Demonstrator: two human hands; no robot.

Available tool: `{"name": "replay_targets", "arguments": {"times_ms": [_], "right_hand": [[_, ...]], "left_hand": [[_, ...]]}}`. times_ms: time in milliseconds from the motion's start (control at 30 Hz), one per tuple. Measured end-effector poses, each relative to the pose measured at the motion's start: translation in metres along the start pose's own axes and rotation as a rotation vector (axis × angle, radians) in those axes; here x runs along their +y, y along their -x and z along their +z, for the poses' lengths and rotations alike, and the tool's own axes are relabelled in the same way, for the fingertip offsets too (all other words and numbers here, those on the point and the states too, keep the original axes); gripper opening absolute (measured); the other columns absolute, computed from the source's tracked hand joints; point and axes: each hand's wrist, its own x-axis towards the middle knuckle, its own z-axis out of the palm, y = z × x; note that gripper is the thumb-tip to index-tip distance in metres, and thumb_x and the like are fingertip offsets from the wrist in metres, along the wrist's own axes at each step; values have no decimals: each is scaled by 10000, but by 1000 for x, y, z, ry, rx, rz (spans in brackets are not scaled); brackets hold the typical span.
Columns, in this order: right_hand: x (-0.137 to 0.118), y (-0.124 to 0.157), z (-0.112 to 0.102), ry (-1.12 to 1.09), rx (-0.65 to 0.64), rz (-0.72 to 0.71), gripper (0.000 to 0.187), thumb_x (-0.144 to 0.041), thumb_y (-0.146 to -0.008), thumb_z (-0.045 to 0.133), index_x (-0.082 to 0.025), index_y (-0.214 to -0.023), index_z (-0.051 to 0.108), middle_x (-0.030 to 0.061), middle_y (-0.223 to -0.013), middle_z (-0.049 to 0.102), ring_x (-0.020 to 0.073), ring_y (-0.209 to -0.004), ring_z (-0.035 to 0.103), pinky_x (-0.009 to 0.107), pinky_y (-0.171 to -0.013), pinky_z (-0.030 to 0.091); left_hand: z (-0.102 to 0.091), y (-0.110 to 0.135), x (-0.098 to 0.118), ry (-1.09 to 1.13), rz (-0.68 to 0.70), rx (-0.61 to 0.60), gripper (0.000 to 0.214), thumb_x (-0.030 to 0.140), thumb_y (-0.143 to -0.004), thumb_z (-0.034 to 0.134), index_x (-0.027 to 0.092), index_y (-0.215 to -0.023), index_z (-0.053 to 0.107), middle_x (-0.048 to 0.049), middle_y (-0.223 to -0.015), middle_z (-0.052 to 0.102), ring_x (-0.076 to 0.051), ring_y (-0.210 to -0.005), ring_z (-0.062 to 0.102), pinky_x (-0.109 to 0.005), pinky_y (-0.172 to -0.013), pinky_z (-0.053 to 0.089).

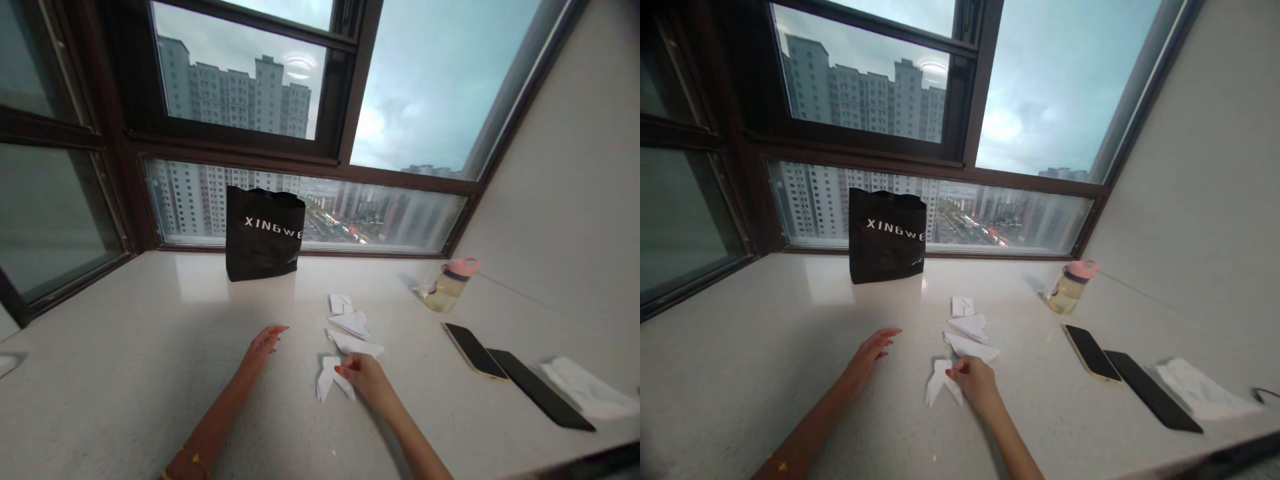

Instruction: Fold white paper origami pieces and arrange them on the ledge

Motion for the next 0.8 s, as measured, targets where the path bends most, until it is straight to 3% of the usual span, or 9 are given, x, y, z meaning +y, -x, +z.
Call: {"name": "replay_targets", "arguments": {"times_ms": [100, 200, 533, 800], "right_hand": [[24, 11, -26, 165, 42, 49, 188, -365, -568, 619, -201, -490, 573, -17, -474, 578, 144, -487, 505, 226, -461, 278], [30, 10, -39, 234, 60, 77, 171, -355, -593, 596, -205, -511, 585, -10, -511, 598, 155, -520, 528, 231, -479, 283], [16, 5, -37, 545, 195, 48, 77, -301, -649, 598, -226, -653, 612, 32, -735, 637, 198, -716, 555, 255, -551, 283], [-14, 15, -47, 621, 276, 6, 215, -193, -676, 545, -238, -885, 563, 28, -860, 577, 204, -825, 504, 274, -629, 286]], "left_hand": [[0, 2, 1, 0, 2, 4, 345, 413, -732, 416, 247, -965, 609, -40, -1094, 593, -198, -988, 505, -325, -806, 400], [-1, 3, 3, -1, 0, 18, 332, 400, -721, 433, 241, -950, 613, -46, -1071, 599, -203, -992, 502, -327, -801, 401], [-6, 4, 8, -4, -16, 69, 339, 377, -680, 468, 217, -946, 605, -62, -1088, 593, -209, -966, 518, -333, -793, 405], [-8, 1, 7, -26, -7, 56, 362, 391, -664, 449, 195, -933, 589, -73, -1093, 598, -203, -938, 546, -327, -786, 416]]}}
